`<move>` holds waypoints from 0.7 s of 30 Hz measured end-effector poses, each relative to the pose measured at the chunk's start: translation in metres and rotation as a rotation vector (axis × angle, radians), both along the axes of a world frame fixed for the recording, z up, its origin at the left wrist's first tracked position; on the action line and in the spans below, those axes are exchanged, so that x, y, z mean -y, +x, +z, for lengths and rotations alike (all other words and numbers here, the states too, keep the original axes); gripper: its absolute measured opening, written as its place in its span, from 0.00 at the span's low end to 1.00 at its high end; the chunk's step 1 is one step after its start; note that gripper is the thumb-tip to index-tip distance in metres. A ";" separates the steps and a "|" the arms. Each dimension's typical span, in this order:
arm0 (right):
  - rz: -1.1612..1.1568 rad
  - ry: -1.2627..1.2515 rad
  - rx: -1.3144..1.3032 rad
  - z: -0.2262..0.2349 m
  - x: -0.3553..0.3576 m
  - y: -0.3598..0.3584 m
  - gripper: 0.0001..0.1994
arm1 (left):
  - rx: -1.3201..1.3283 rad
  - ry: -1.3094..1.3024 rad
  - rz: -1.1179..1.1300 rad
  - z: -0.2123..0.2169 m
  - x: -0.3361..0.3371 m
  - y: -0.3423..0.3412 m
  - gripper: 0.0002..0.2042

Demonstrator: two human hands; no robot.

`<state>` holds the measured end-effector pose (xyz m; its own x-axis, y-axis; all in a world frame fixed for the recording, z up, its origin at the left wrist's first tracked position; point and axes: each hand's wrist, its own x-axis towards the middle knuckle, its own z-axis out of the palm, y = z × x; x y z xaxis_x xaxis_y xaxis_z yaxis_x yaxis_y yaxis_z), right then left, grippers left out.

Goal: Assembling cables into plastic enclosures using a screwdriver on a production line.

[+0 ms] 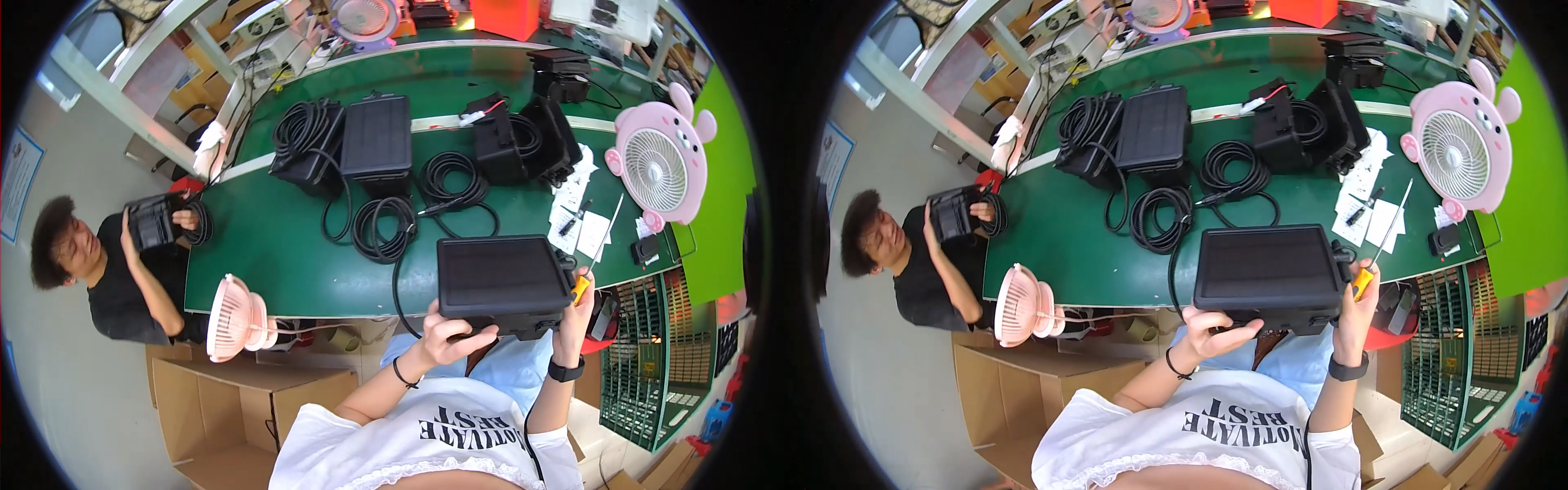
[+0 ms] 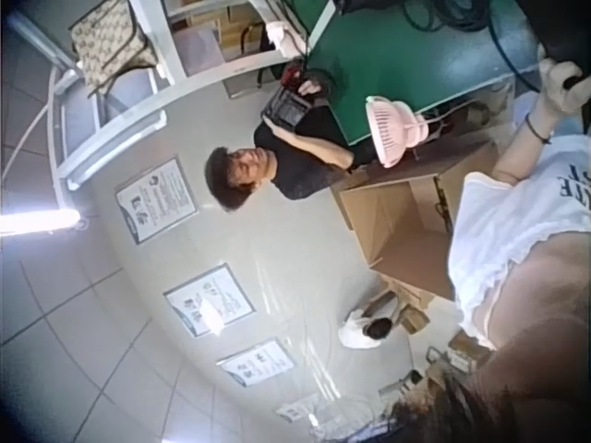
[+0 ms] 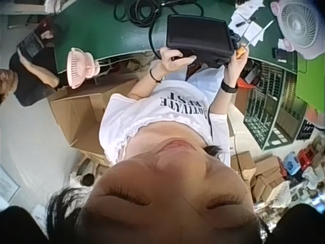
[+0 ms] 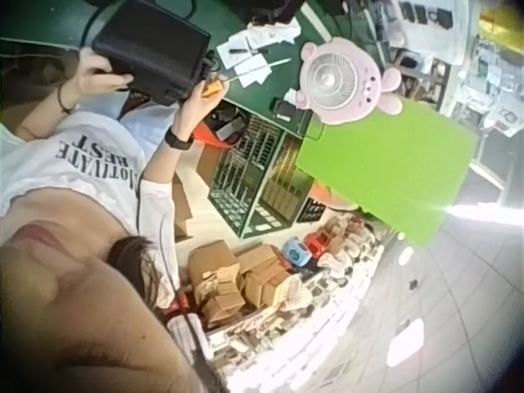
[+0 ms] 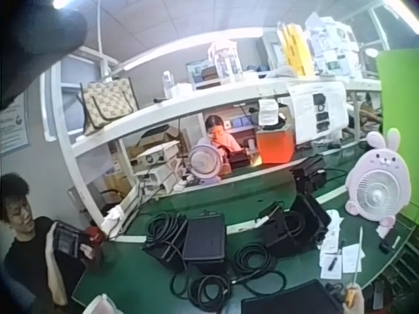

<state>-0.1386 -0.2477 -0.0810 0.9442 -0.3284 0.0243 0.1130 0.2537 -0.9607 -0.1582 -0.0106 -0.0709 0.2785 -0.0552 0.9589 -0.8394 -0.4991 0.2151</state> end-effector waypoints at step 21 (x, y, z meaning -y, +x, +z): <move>0.120 0.153 0.067 -0.001 -0.003 0.009 0.21 | -0.805 -0.025 -0.230 -0.041 -0.031 -0.023 0.66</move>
